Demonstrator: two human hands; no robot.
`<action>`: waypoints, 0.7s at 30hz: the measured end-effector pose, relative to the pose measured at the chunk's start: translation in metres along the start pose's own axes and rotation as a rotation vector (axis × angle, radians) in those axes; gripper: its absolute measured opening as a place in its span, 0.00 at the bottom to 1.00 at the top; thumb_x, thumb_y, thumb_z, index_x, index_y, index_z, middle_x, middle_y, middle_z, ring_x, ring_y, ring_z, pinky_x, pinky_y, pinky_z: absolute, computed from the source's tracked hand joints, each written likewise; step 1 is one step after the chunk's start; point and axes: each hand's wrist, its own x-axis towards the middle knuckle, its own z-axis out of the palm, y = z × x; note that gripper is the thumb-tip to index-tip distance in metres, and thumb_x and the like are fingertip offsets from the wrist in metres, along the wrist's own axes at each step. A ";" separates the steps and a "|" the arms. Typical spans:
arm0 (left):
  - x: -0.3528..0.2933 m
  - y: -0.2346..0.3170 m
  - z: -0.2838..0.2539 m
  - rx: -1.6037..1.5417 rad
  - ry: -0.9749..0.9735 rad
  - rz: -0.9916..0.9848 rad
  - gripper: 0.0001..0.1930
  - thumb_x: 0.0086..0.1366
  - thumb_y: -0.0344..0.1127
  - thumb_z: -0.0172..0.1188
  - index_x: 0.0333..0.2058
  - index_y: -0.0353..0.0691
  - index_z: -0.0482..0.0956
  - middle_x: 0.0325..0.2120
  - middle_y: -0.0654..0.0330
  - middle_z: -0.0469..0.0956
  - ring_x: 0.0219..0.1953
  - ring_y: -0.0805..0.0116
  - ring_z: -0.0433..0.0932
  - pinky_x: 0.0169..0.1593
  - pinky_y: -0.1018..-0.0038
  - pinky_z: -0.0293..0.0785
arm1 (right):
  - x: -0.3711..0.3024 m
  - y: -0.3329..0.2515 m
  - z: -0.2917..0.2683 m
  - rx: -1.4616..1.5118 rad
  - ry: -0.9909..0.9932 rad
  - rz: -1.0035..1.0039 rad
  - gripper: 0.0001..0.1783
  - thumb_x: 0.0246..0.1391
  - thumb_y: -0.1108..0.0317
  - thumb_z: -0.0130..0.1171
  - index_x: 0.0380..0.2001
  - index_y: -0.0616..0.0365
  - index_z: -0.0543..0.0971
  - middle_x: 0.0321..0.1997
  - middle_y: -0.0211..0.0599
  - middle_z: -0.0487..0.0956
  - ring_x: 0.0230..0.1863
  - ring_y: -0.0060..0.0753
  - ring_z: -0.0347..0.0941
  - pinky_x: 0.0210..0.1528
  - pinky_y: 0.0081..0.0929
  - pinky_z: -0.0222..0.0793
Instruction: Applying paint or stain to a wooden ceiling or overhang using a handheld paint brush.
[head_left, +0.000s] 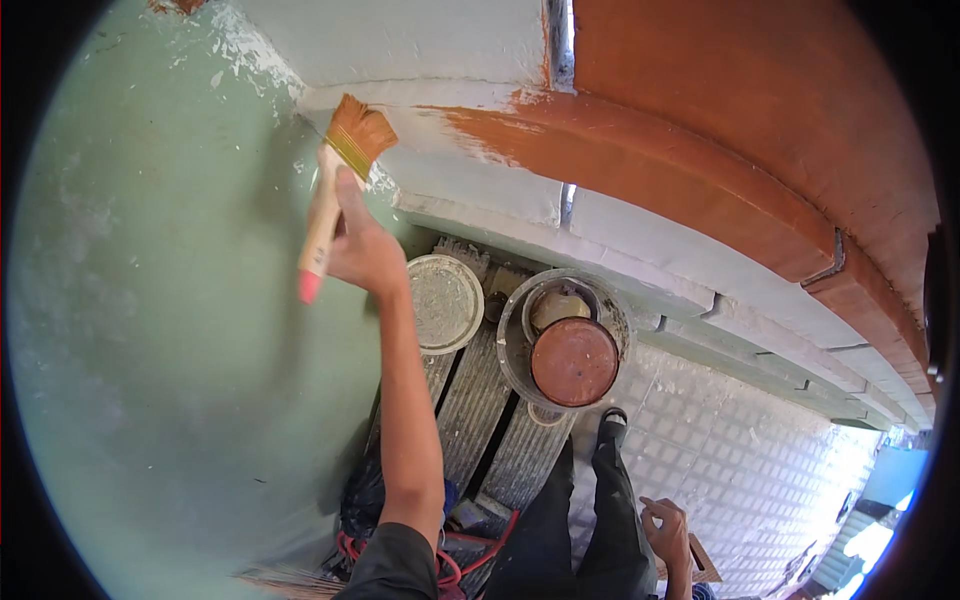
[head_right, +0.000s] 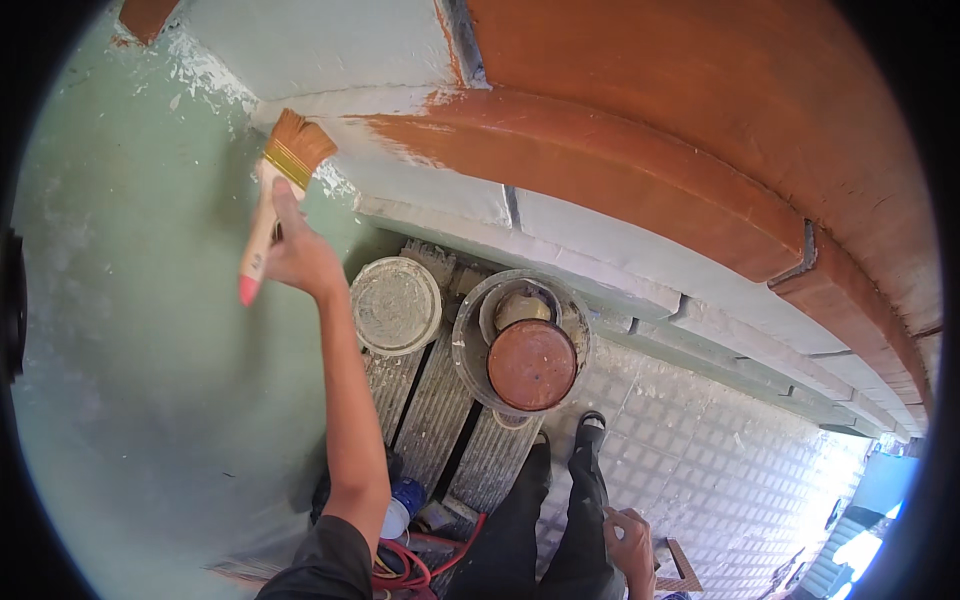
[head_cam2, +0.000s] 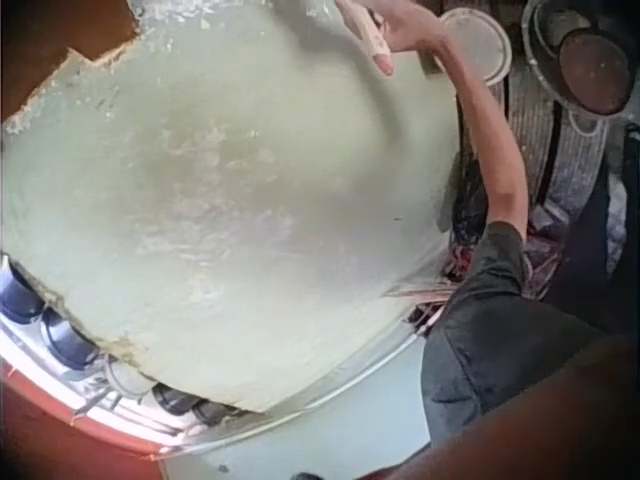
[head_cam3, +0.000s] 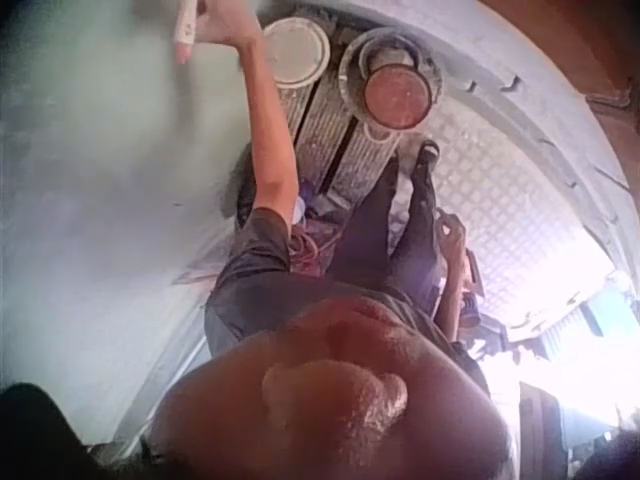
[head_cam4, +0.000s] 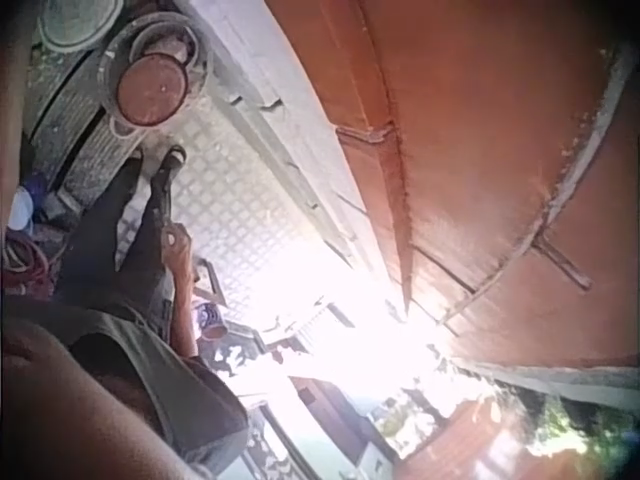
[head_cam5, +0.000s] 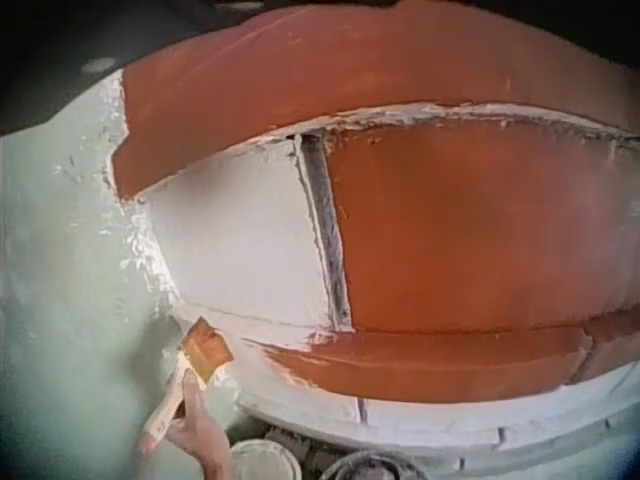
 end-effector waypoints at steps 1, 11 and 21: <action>-0.008 -0.007 0.000 0.000 0.002 0.005 0.10 0.66 0.30 0.67 0.38 0.26 0.84 0.29 0.57 0.83 0.28 0.73 0.79 0.32 0.75 0.75 | -0.002 0.002 0.001 -0.005 0.004 0.010 0.14 0.49 0.76 0.62 0.41 0.64 0.86 0.32 0.49 0.83 0.36 0.50 0.82 0.41 0.38 0.76; -0.136 0.074 0.016 -0.288 -0.499 0.486 0.11 0.57 0.23 0.70 0.40 0.29 0.84 0.33 0.47 0.85 0.34 0.56 0.85 0.41 0.65 0.82 | -0.007 0.001 0.001 -0.013 0.008 -0.001 0.16 0.50 0.79 0.60 0.44 0.66 0.86 0.30 0.49 0.83 0.33 0.43 0.83 0.40 0.32 0.76; 0.038 -0.031 -0.013 -0.050 0.016 0.093 0.14 0.66 0.32 0.68 0.42 0.23 0.83 0.38 0.52 0.85 0.37 0.67 0.83 0.44 0.72 0.80 | -0.006 0.010 0.001 -0.012 0.007 0.001 0.16 0.51 0.79 0.59 0.44 0.66 0.86 0.32 0.49 0.84 0.35 0.42 0.84 0.44 0.31 0.79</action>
